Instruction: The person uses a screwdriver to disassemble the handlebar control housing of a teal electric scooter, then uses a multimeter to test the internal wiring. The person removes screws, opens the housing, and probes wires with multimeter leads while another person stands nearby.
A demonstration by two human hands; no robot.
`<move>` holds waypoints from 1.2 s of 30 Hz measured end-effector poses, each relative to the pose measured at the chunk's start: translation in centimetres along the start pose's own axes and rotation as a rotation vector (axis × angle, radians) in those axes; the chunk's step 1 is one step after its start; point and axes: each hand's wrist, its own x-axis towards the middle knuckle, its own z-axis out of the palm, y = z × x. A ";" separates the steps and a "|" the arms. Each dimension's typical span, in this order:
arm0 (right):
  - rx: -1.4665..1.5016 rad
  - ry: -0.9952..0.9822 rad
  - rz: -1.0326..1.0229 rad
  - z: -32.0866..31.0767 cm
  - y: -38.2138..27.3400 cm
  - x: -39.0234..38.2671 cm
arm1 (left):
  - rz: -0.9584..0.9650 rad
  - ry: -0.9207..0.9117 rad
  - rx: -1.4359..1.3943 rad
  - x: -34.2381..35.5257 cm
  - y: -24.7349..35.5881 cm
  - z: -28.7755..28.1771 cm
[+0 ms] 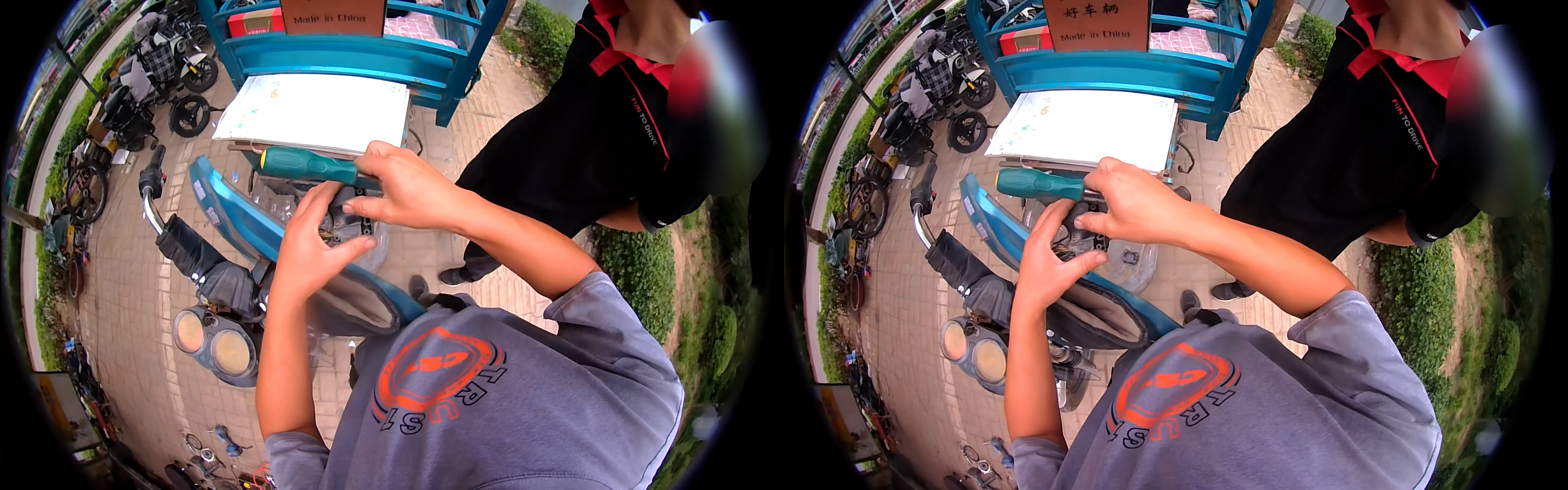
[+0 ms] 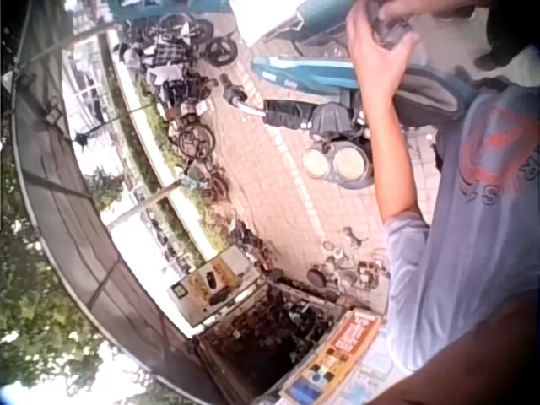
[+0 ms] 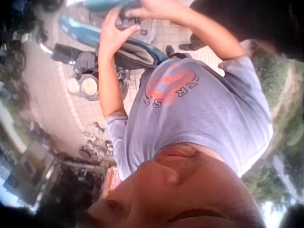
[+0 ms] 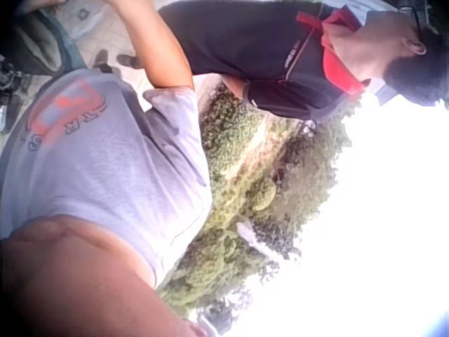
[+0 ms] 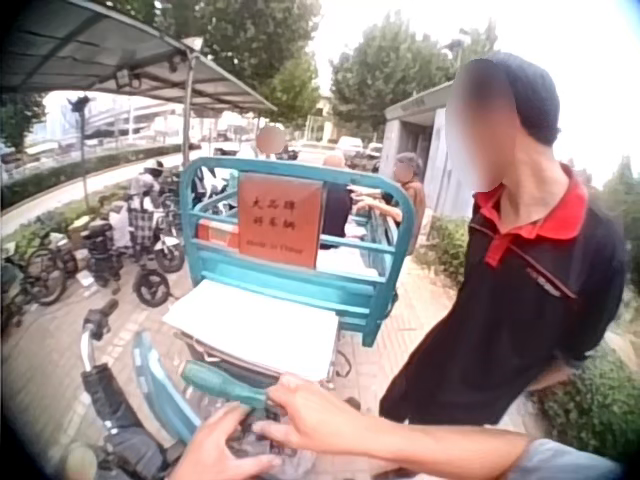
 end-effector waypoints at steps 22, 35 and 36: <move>0.090 0.075 -0.167 2.1 1.4 -0.4 | -0.067 -0.021 -0.002 -0.6 -1.4 0.1; 0.162 0.121 0.120 2.5 1.1 -0.2 | -0.102 0.235 0.043 -1.9 -0.2 1.7; 0.159 0.119 0.116 2.6 1.2 -0.2 | -0.104 0.277 0.114 -2.3 -0.1 2.2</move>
